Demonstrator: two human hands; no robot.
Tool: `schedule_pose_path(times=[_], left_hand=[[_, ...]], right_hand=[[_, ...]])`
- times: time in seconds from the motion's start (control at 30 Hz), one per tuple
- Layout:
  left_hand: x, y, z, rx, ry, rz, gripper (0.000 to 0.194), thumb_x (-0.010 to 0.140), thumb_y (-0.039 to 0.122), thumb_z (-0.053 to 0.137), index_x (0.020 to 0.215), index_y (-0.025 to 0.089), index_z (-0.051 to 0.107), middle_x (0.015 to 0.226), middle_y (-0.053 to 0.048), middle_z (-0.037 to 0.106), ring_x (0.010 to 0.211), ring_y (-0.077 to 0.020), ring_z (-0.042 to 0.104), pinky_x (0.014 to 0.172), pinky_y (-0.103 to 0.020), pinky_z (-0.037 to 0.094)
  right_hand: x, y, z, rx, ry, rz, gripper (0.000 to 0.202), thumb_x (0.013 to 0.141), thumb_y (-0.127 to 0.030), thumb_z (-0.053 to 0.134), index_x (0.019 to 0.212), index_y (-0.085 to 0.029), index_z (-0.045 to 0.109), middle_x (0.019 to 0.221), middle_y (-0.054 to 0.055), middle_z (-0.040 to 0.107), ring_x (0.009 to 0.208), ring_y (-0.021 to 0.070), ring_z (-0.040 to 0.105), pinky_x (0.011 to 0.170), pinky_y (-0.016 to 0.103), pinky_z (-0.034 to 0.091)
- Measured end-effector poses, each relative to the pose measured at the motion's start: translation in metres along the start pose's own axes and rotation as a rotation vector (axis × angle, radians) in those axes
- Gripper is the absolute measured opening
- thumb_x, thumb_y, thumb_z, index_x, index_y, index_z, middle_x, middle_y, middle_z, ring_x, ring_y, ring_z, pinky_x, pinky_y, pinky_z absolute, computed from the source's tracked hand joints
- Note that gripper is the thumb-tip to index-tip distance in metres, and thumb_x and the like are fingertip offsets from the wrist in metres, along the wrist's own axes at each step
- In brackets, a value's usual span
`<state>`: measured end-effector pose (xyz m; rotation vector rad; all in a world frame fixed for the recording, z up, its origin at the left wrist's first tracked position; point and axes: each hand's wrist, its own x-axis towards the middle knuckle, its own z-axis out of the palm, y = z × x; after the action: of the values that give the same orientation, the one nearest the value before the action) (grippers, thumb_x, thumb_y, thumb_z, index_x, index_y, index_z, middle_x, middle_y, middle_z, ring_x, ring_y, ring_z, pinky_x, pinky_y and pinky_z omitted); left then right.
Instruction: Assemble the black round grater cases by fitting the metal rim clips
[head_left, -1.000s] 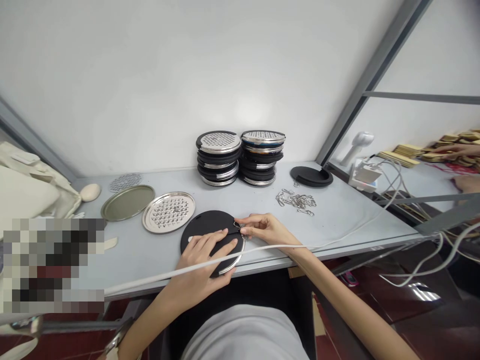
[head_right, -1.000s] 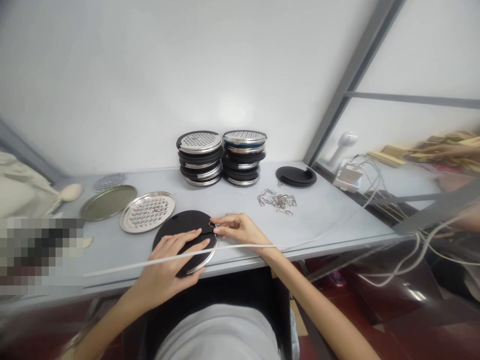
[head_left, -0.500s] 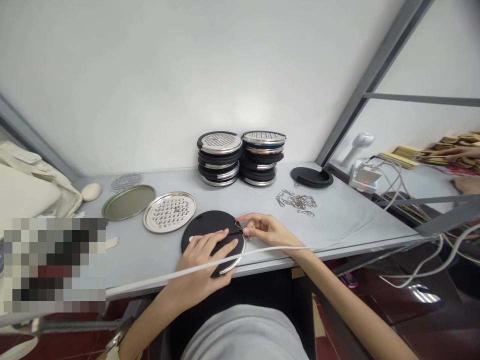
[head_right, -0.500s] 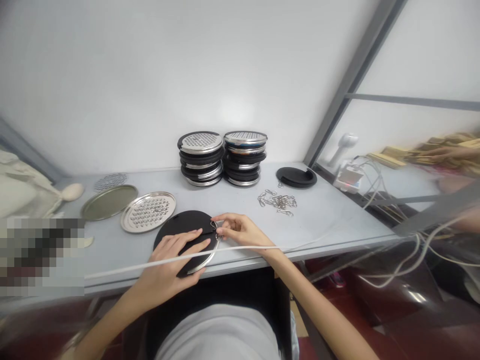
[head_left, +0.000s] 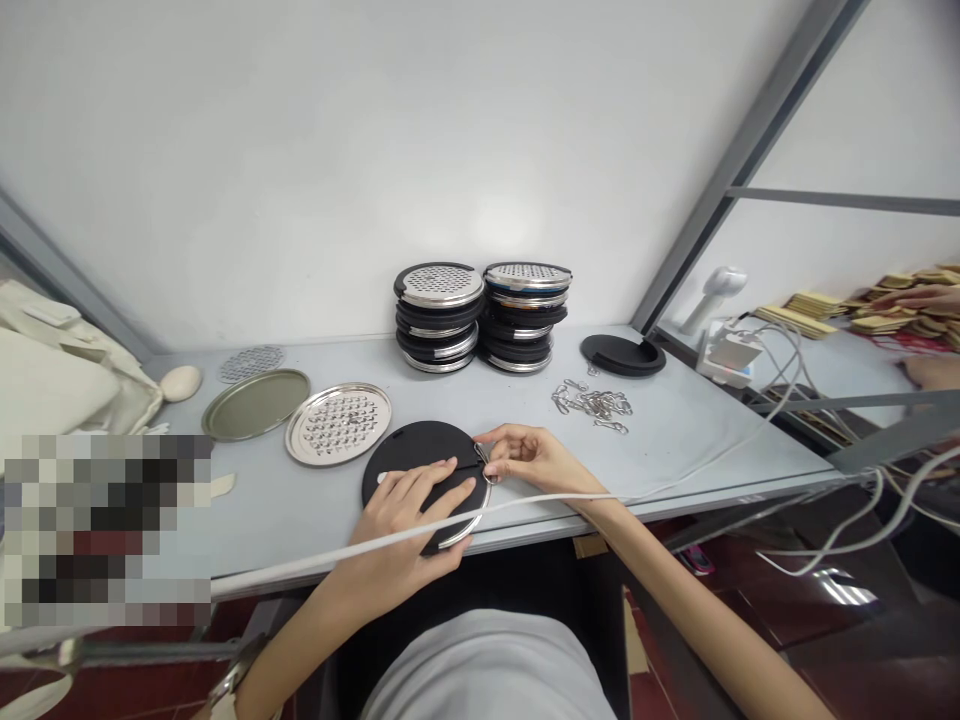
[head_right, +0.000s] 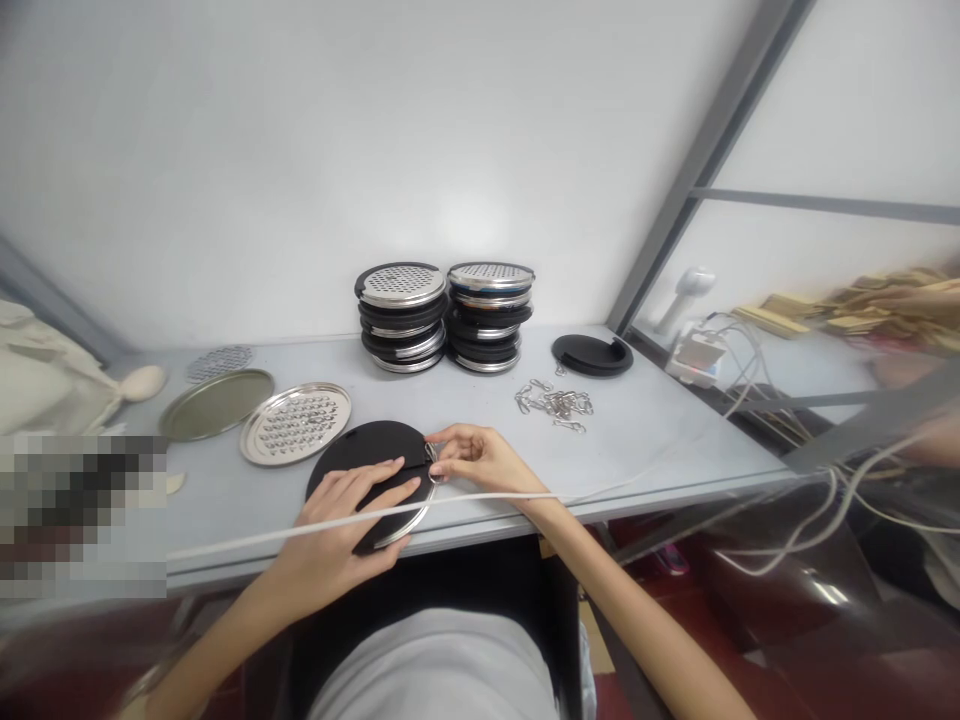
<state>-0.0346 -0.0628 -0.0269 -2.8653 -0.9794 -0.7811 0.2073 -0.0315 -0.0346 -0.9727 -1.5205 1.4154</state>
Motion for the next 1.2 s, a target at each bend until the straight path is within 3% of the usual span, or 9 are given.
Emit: schedule_pose_path(times=[0.77,1.2], left_hand=[[0.0007,0.0016,0.0007,0.006,0.0,0.001,0.046,0.086,0.027,0.059,0.132,0.026,0.052,0.135,-0.009,0.052,0.121,-0.0268,0.049,0.095,-0.042,0.04],[-0.001,0.0009,0.0008,-0.006,-0.002,-0.011,0.046,0.086,0.027,0.058,0.132,0.026,0.052,0.135,-0.009,0.052,0.122,-0.0262,0.048,0.096,-0.041,0.038]], right_hand=[[-0.0004,-0.0048,0.0039,0.003,0.05,0.052,0.047,0.063,-0.033,0.082,0.103,-0.015,0.067,0.072,0.001,0.069,0.068,0.0142,0.065,0.07,0.029,0.05],[0.0008,-0.0033,0.0044,-0.013,0.044,0.029,0.045,0.066,-0.032,0.081,0.104,-0.015,0.066,0.073,0.001,0.07,0.068,0.0135,0.064,0.07,0.027,0.049]])
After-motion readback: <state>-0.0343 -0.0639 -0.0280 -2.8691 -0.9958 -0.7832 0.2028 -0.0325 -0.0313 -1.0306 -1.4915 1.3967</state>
